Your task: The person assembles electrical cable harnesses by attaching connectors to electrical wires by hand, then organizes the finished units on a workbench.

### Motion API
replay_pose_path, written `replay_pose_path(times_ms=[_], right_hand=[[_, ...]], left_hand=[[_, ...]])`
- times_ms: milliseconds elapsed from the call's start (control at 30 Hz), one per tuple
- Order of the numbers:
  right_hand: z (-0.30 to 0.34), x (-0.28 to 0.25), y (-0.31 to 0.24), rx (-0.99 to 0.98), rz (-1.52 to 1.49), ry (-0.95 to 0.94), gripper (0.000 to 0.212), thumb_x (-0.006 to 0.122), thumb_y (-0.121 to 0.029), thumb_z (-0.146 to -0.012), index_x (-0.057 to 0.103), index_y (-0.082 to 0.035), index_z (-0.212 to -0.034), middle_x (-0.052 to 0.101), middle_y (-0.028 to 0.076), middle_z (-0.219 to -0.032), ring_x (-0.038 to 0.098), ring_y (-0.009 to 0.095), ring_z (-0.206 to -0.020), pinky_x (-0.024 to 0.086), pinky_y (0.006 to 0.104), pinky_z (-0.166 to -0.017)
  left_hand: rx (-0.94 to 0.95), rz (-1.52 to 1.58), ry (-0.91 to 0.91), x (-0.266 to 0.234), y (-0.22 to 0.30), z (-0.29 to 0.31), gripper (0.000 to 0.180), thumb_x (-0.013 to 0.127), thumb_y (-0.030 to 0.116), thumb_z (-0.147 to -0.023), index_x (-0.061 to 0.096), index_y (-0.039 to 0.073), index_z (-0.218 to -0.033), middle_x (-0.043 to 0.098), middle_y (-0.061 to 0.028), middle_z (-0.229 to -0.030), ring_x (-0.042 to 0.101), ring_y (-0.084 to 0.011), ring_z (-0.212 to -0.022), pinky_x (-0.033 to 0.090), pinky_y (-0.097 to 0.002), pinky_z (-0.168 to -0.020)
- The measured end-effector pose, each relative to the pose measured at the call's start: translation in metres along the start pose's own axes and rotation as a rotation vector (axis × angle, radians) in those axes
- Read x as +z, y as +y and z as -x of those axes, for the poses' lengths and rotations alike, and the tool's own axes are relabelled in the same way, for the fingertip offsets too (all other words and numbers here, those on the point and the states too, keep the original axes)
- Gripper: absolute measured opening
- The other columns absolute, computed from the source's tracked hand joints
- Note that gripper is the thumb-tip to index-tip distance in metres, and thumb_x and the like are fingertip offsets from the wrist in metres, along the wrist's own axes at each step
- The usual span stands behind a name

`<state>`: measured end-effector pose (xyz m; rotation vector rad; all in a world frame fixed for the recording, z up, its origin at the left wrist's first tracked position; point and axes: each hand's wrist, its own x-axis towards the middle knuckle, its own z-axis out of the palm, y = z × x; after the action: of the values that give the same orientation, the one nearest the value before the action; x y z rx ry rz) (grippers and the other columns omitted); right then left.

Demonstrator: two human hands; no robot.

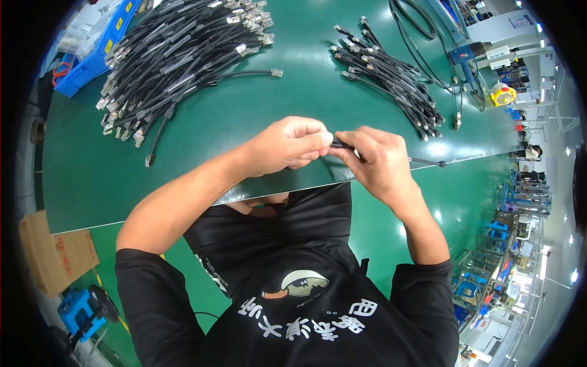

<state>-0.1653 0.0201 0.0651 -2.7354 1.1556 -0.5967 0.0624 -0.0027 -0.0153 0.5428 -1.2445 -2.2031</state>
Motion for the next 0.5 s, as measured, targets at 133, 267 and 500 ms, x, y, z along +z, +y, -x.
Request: replay_pose_path(times_ms=[133,267,500], right_hand=[[-0.005,-0.016,-0.005,0.135,-0.145,-0.084,0.028,0.086,-0.022,-0.088,0.074,0.000,-0.100,0.072,0.016,-0.084,0.070,0.037,-0.072,0.055,0.0412,-0.063],[0.003,-0.019,-0.007,0.178,-0.170,-0.119,0.028,0.085,-0.023,-0.090,0.074,0.001,-0.099,0.073,0.017,-0.086,0.070,0.038,-0.072,0.055,0.0416,-0.063],[0.004,-0.014,-0.007,0.109,-0.109,-0.167,0.025,0.080,-0.026,-0.094,0.072,-0.002,-0.092,0.067,0.015,-0.078,0.067,0.040,-0.068,0.053,0.0461,-0.061]], left_hand=[[0.028,0.084,0.010,0.002,0.004,0.002,0.028,0.061,0.028,-0.110,0.062,0.004,-0.096,0.046,0.0070,-0.075,0.036,-0.0021,-0.061,0.029,-0.0210,-0.053],[-0.013,0.034,-0.038,-0.001,0.002,0.000,0.026,0.062,0.027,-0.108,0.062,0.005,-0.093,0.047,0.0074,-0.074,0.037,-0.0019,-0.061,0.030,-0.0205,-0.054],[-0.041,0.052,-0.041,-0.005,0.001,0.004,0.026,0.063,0.027,-0.108,0.063,0.007,-0.092,0.046,0.0092,-0.074,0.036,-0.0012,-0.062,0.028,-0.0210,-0.054]])
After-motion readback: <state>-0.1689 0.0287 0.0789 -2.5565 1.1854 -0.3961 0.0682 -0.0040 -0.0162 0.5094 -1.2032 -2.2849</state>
